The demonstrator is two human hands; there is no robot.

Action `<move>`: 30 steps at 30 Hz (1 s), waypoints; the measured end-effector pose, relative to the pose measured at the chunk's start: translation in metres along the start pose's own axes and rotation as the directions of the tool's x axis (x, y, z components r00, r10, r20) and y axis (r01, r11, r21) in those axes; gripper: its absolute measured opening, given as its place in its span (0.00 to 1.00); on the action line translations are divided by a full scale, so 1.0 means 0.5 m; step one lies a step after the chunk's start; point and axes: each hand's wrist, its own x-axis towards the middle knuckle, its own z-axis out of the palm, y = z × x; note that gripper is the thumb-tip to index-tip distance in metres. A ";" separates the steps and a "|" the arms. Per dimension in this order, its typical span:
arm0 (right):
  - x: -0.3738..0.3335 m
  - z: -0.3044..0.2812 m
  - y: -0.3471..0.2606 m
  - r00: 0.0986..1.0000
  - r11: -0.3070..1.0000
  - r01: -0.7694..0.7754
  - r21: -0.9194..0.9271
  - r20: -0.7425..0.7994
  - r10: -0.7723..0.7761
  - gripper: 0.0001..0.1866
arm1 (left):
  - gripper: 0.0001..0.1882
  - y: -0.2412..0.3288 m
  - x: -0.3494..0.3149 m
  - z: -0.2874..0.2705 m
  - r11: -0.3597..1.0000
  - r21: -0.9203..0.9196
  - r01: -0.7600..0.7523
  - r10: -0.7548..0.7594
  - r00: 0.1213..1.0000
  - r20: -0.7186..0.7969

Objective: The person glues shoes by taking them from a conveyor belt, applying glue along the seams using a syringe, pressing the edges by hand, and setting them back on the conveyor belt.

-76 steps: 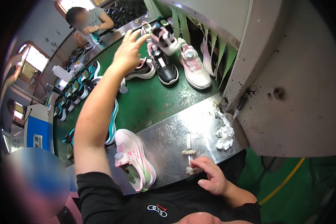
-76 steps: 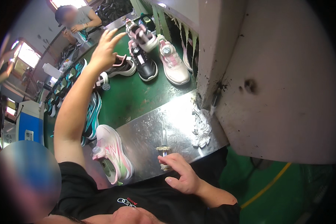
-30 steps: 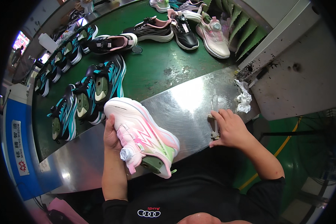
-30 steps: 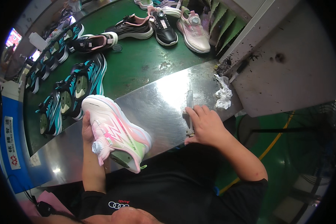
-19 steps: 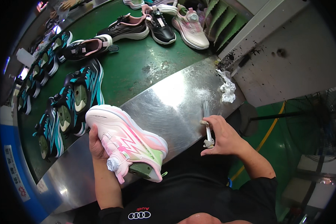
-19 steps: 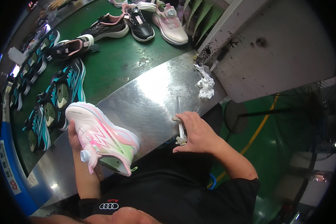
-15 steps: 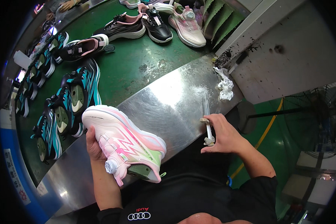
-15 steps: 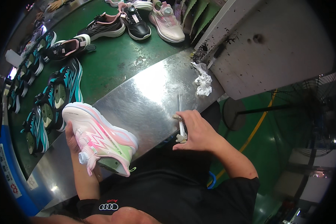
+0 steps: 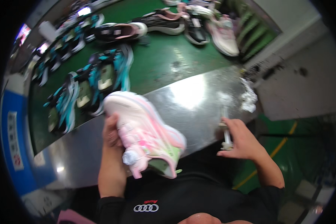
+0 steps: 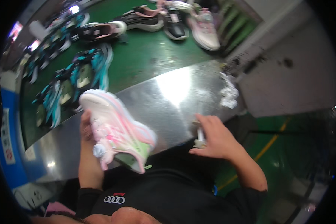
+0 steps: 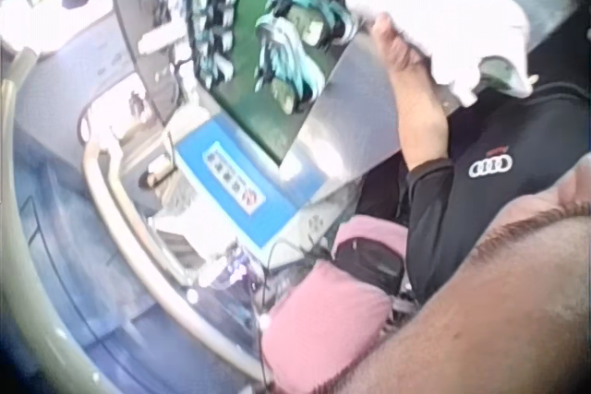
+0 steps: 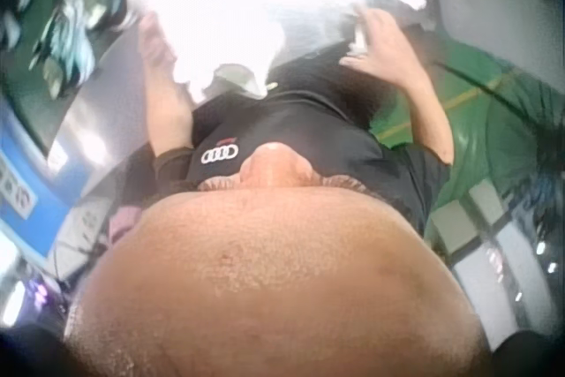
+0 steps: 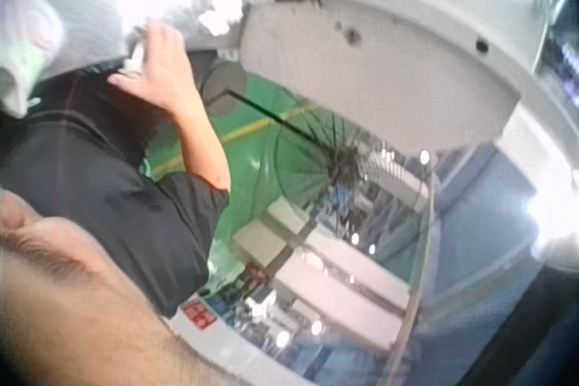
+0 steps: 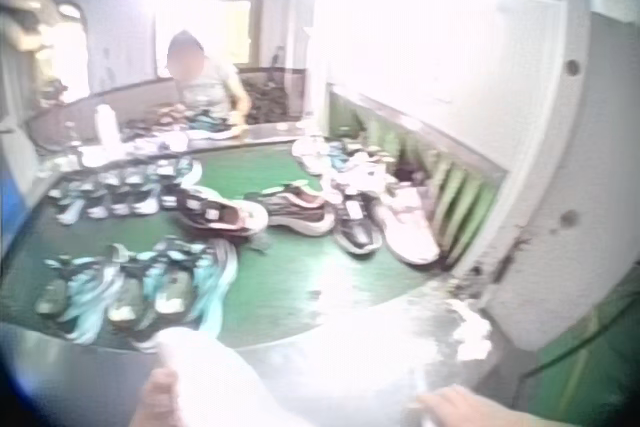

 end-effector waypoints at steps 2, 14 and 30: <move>0.000 -0.001 -0.006 0.999 0.999 -0.013 0.043 0.035 0.012 0.52 | 0.30 0.006 0.002 -0.004 0.999 0.002 -0.035 0.035 0.999 -0.012; 0.062 0.005 -0.134 0.964 -0.141 0.117 0.983 -0.147 -0.222 0.71 | 0.36 0.031 -0.052 0.033 0.988 0.054 -0.143 0.134 0.981 0.140; 0.170 -0.016 -0.278 0.871 -0.260 -0.042 0.965 -0.092 -0.482 0.64 | 0.32 0.045 -0.071 0.028 0.936 0.192 -0.293 0.203 0.900 0.385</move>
